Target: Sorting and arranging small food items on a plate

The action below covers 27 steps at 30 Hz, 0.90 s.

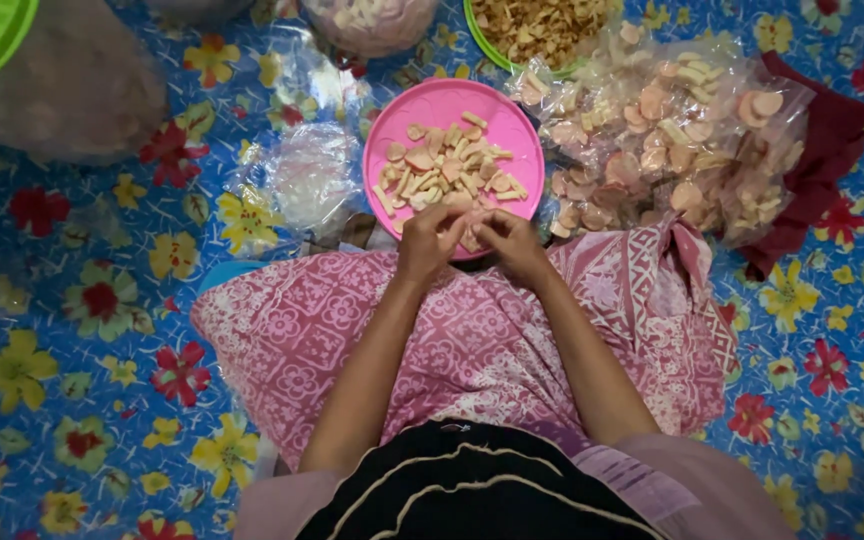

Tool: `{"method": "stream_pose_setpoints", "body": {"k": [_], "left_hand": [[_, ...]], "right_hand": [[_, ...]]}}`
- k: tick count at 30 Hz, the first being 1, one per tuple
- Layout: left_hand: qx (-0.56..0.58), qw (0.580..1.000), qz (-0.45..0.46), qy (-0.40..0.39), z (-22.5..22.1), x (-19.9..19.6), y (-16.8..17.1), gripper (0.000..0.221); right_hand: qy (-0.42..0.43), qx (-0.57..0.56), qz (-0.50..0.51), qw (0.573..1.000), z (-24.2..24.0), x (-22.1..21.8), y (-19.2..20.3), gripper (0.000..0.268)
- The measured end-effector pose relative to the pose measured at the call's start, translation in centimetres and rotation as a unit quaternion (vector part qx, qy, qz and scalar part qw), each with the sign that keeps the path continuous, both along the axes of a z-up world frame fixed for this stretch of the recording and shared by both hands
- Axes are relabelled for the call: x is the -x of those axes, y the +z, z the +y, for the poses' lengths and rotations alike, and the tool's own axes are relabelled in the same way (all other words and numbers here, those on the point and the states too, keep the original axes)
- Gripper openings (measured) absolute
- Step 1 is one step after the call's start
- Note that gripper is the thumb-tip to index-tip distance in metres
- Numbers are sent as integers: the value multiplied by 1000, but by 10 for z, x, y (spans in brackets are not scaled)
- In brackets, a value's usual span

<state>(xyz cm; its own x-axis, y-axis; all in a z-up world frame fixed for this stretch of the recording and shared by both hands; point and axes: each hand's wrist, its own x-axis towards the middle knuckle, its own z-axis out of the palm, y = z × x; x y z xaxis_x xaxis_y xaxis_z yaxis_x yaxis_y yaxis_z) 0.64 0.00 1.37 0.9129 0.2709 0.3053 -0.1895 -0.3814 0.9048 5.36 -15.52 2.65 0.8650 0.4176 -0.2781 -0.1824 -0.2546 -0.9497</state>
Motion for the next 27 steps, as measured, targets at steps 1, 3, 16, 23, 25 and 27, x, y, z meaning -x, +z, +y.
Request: {"method": "stream_pose_setpoints", "body": {"k": [1,3,16,23,25,27], "left_hand": [[0,1000,-2,0,-1,0,0,15],[10,1000,-9,-21,-2,1,1,15],[-11,1000,21,-16,0,4,-7,12],[-95,991,-69,69,0,6,19,9],[-109,988,-69,87,-1,6,24,10],[-123,986,-65,86,-1,5,22,9]], "right_hand": [[0,0,-2,1000,-2,0,-6,8],[24,-14,-6,1000,-4,-1,-19,8],[59,-20,-85,994,-9,0,-18,8],[-38,-50,-138,988,-7,-2,-27,11],[-33,-29,-189,981,-7,-3,-28,12],[5,20,-301,954,-5,-2,-17,18]]}}
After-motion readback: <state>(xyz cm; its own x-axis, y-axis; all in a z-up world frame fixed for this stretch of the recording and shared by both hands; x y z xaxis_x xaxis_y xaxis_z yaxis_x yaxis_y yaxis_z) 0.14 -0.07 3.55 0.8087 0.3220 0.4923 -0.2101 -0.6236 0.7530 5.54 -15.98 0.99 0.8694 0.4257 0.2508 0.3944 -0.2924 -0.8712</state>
